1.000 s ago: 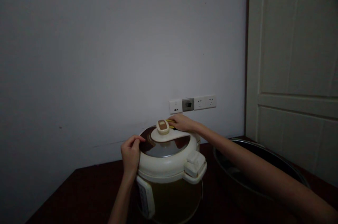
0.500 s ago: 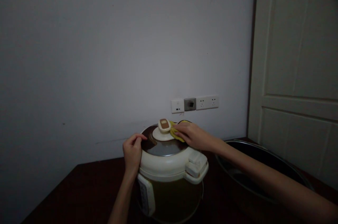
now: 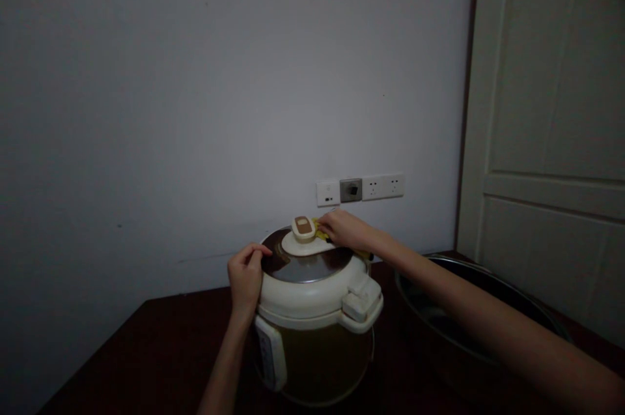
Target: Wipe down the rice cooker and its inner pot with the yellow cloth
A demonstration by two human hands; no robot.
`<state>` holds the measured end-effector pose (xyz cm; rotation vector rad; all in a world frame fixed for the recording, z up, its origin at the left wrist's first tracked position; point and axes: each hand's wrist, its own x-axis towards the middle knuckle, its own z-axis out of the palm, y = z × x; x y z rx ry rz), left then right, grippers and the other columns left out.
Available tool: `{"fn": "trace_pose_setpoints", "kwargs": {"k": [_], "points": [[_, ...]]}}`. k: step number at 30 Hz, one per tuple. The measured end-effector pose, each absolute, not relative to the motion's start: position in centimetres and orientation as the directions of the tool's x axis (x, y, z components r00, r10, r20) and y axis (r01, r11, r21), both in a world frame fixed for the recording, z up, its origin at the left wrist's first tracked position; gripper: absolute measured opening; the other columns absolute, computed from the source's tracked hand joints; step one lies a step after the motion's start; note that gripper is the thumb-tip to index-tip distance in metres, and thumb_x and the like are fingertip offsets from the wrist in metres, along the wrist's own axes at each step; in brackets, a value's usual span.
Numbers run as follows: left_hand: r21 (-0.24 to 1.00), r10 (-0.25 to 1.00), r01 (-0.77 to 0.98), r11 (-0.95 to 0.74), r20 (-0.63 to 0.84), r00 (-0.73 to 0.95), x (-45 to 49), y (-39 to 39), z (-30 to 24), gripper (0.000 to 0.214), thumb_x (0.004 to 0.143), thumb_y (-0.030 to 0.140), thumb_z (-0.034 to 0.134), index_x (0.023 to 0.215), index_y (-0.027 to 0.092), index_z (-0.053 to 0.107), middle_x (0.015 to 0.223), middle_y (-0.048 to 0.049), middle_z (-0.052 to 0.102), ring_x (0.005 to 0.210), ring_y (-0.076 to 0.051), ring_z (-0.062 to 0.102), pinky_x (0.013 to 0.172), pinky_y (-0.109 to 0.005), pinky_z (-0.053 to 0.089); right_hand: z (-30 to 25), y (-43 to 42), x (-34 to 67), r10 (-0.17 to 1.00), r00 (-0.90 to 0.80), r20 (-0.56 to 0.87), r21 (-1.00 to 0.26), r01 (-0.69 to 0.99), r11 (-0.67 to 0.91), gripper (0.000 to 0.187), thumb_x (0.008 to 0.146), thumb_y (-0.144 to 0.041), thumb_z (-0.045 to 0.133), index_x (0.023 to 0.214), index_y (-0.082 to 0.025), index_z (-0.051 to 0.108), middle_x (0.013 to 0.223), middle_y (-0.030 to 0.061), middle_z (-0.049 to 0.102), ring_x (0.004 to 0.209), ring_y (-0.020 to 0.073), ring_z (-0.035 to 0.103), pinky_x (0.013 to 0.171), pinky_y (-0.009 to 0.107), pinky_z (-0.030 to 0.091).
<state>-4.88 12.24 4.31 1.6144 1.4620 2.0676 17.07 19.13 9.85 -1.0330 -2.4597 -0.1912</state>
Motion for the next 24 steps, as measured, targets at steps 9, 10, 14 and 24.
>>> {"fn": "trace_pose_setpoints", "kwargs": {"k": [9,10,14,24], "points": [[0.758,0.622,0.376,-0.532,0.652,-0.434,-5.1,12.6,4.1,0.019,0.061,0.026,0.049,0.051,0.019,0.063,0.057,-0.0009,0.063,0.062,-0.017,0.057,0.064,-0.026,0.043,8.0,14.4,16.8,0.626,-0.534,0.569,-0.114,0.703,0.702,0.023,0.091,-0.021,0.044,0.081,-0.015,0.064,0.083,0.0113,0.068,0.075,0.0191,0.061,0.068,0.028,0.039],[0.768,0.626,0.352,-0.535,0.640,-0.445,-5.2,12.7,4.0,0.018,0.061,0.025,0.049,0.052,0.019,0.064,0.058,-0.0009,0.063,0.063,-0.017,0.057,0.064,-0.026,0.042,7.6,13.7,16.8,0.601,-0.540,0.590,-0.123,0.675,0.727,0.021,0.091,-0.020,0.044,0.084,-0.015,0.064,0.086,0.0107,0.068,0.078,0.0191,0.061,0.070,0.028,0.040],[0.811,0.657,0.188,-0.554,0.564,-0.499,-5.6,13.1,3.7,0.015,0.059,0.023,0.051,0.053,0.018,0.064,0.058,-0.0007,0.062,0.063,-0.016,0.056,0.062,-0.025,0.041,6.3,11.5,16.3,0.513,-0.560,0.651,-0.096,0.609,0.787,0.021,0.091,-0.017,0.042,0.099,-0.016,0.062,0.097,0.0106,0.067,0.090,0.0199,0.061,0.077,0.029,0.043],[0.788,0.724,-0.163,-0.594,0.435,-0.535,-5.9,12.8,4.4,0.006,0.050,0.019,0.054,0.047,0.016,0.059,0.051,0.0002,0.058,0.055,-0.013,0.055,0.058,-0.024,0.044,7.0,8.5,10.3,0.404,-0.737,0.541,0.099,0.534,0.840,0.027,0.083,-0.011,0.045,0.106,-0.012,0.057,0.100,0.0138,0.066,0.089,0.0228,0.061,0.073,0.032,0.047]]}}
